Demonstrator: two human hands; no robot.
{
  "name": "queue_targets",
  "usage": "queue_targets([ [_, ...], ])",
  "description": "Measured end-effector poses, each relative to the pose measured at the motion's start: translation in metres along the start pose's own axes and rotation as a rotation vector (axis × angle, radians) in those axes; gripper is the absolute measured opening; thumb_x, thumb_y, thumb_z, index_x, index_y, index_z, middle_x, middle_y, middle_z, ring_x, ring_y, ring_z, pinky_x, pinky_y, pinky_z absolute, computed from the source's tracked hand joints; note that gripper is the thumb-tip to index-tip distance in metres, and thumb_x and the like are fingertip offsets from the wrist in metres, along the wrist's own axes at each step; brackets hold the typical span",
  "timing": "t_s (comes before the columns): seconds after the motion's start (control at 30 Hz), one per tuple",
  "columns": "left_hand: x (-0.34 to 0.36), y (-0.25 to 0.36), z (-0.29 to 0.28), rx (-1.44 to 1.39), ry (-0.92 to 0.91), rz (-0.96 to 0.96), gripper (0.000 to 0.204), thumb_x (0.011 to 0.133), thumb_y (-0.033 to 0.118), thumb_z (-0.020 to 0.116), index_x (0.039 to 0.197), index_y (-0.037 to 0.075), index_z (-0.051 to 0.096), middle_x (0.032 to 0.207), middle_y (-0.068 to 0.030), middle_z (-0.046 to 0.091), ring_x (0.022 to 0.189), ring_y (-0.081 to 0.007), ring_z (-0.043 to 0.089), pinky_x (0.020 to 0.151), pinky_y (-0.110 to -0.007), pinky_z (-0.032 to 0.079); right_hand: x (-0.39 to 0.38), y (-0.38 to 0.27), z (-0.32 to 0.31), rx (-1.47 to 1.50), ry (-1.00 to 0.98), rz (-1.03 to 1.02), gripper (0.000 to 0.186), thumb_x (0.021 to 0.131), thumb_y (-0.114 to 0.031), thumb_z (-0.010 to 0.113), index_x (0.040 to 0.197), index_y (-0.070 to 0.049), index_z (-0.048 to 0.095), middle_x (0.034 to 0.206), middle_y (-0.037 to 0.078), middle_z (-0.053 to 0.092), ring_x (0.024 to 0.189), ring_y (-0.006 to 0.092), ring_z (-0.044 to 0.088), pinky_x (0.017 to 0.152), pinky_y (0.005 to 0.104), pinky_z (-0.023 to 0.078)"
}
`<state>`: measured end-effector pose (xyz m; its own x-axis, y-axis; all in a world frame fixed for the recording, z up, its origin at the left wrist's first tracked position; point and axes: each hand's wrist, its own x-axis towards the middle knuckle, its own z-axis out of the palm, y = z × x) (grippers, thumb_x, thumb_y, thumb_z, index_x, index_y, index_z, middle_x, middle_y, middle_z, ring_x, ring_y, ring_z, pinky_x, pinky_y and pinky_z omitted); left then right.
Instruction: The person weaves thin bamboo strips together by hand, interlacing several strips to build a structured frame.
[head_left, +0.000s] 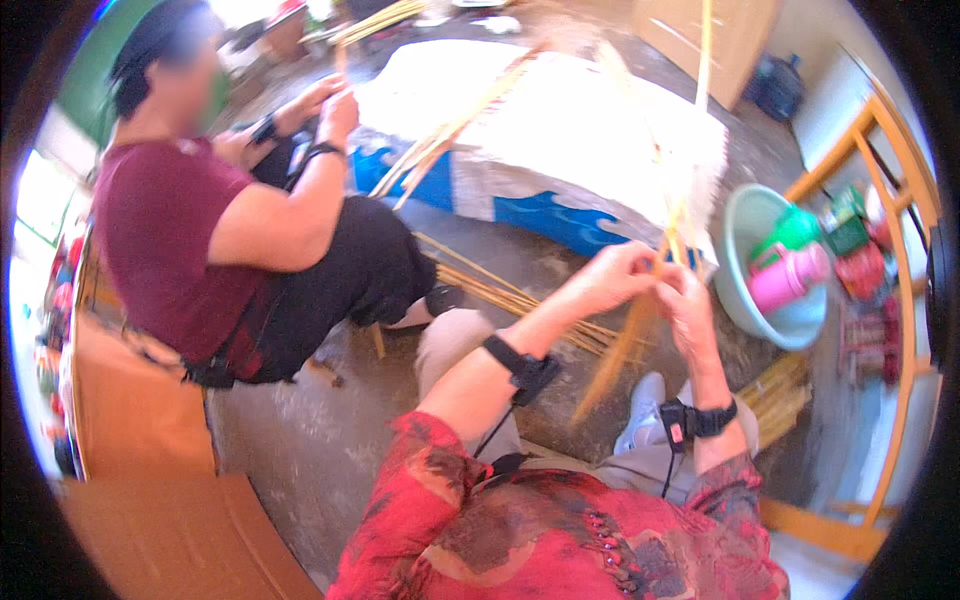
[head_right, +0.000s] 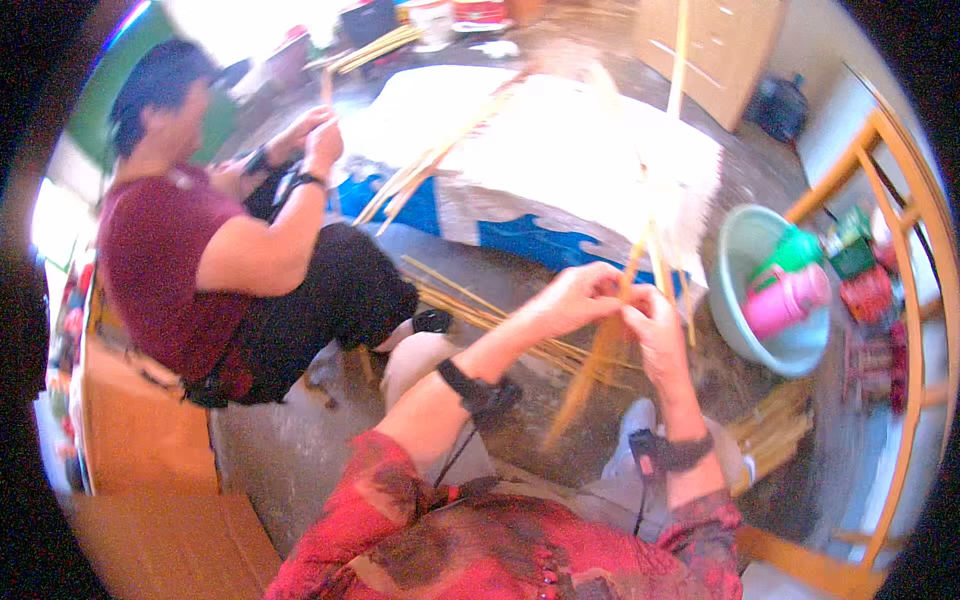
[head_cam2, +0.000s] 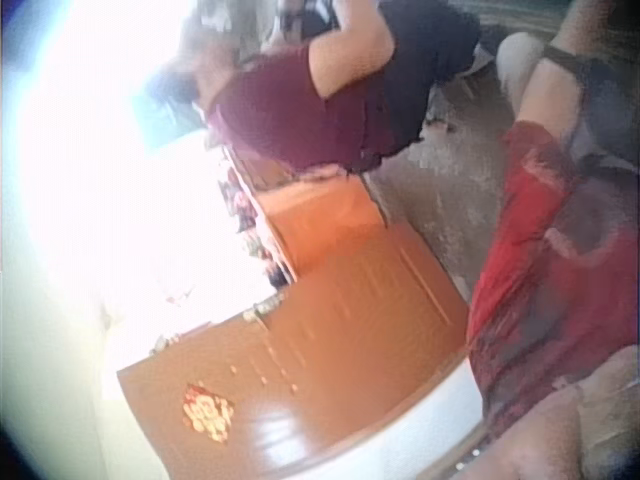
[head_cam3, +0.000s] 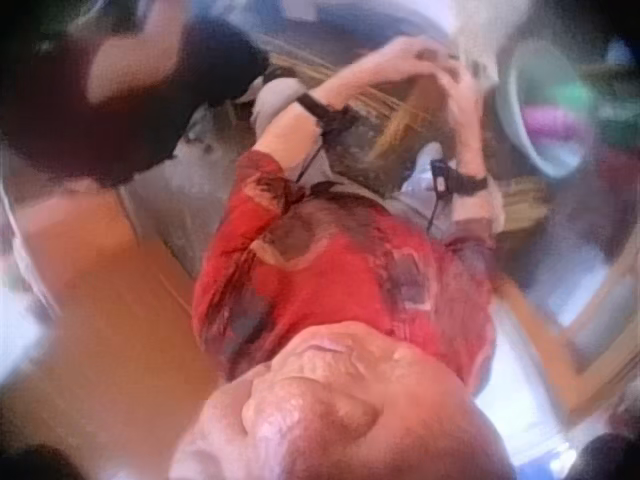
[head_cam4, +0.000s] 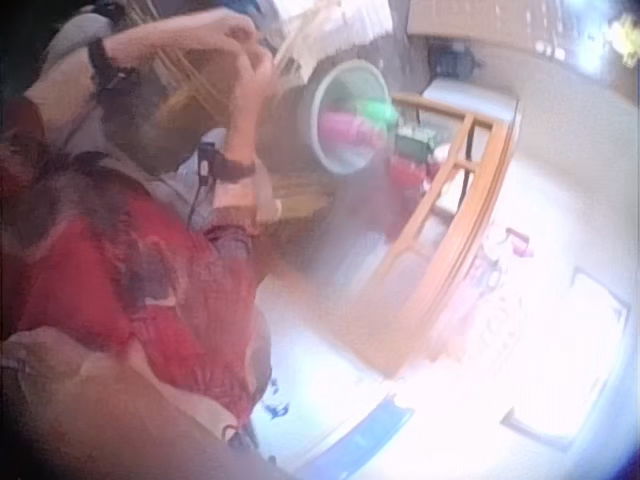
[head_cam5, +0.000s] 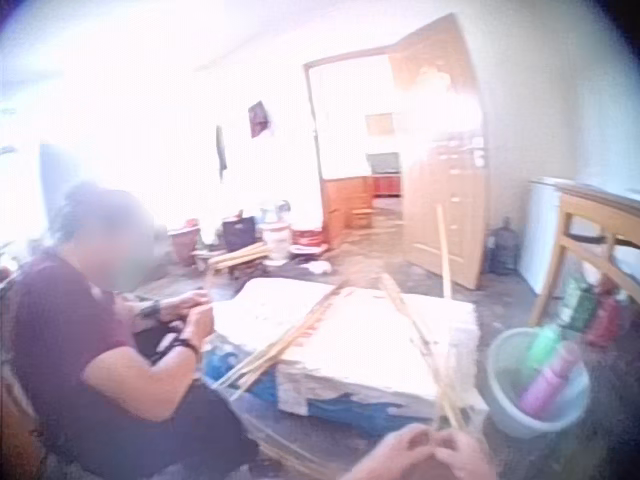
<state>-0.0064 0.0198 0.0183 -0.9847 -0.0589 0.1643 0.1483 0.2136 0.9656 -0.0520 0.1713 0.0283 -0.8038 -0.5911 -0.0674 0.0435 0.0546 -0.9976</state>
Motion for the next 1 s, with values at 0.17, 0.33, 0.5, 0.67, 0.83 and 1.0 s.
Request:
queue_targets([
  [0.17,-0.007,-0.009,-0.009,-0.104,-0.032,-0.052,0.028,0.079,0.007,0.057,0.105,0.0,0.051,0.088,-0.003,0.057,0.078,-0.0089,0.053,0.066,-0.023,0.045,0.009,0.007,0.004,0.022,-0.081,-0.069,0.02,0.078,-0.016,0.056,0.094,-0.005,0.054,0.086,0.0,0.054,0.077,0.0079,0.05,0.066,0.0215,0.041],
  [0.33,-0.006,0.0,-0.008,-0.295,-0.075,-0.131,0.03,0.08,0.006,0.055,0.108,0.0,0.048,0.092,-0.0042,0.057,0.083,-0.0096,0.054,0.07,-0.022,0.045,0.007,0.0,0.0,0.074,-0.089,0.002,0.017,0.077,-0.011,0.057,0.093,-0.004,0.054,0.086,0.0,0.055,0.078,0.0076,0.052,0.068,0.0214,0.043],
  [0.5,-0.008,0.001,-0.011,-0.317,-0.094,-0.173,0.029,0.08,0.007,0.055,0.107,0.0,0.048,0.089,-0.0036,0.057,0.078,-0.0091,0.054,0.066,-0.022,0.044,0.004,-0.008,0.0,0.116,-0.107,0.025,0.018,0.078,-0.008,0.056,0.095,-0.003,0.053,0.086,0.002,0.056,0.077,0.0085,0.053,0.069,0.0226,0.045],
  [0.67,-0.008,0.003,-0.014,-0.405,-0.123,-0.211,0.029,0.08,0.008,0.055,0.108,0.0,0.048,0.088,-0.0045,0.058,0.078,-0.0101,0.055,0.066,-0.023,0.045,0.005,-0.009,0.003,0.199,-0.082,0.02,0.021,0.076,-0.01,0.059,0.093,0.001,0.052,0.082,0.005,0.058,0.068,0.0095,0.056,0.059,0.0208,0.045],
  [0.83,-0.005,-0.002,-0.017,-0.408,-0.145,-0.191,0.03,0.081,0.009,0.055,0.108,-0.001,0.048,0.089,-0.0062,0.058,0.079,-0.0112,0.056,0.067,-0.023,0.045,0.01,-0.006,0.001,0.18,-0.101,0.035,0.022,0.077,-0.012,0.059,0.093,0.001,0.052,0.082,0.006,0.058,0.068,0.0101,0.057,0.059,0.02,0.045],
  [1.0,-0.004,0.0,-0.017,-0.434,-0.135,-0.215,0.031,0.08,0.008,0.056,0.109,0.0,0.047,0.09,-0.0061,0.058,0.08,-0.0107,0.056,0.068,-0.023,0.045,0.009,-0.014,-0.001,0.205,-0.13,0.107,0.019,0.079,-0.011,0.057,0.094,-0.002,0.052,0.087,0.003,0.057,0.076,0.0104,0.056,0.069,0.0239,0.047],
])
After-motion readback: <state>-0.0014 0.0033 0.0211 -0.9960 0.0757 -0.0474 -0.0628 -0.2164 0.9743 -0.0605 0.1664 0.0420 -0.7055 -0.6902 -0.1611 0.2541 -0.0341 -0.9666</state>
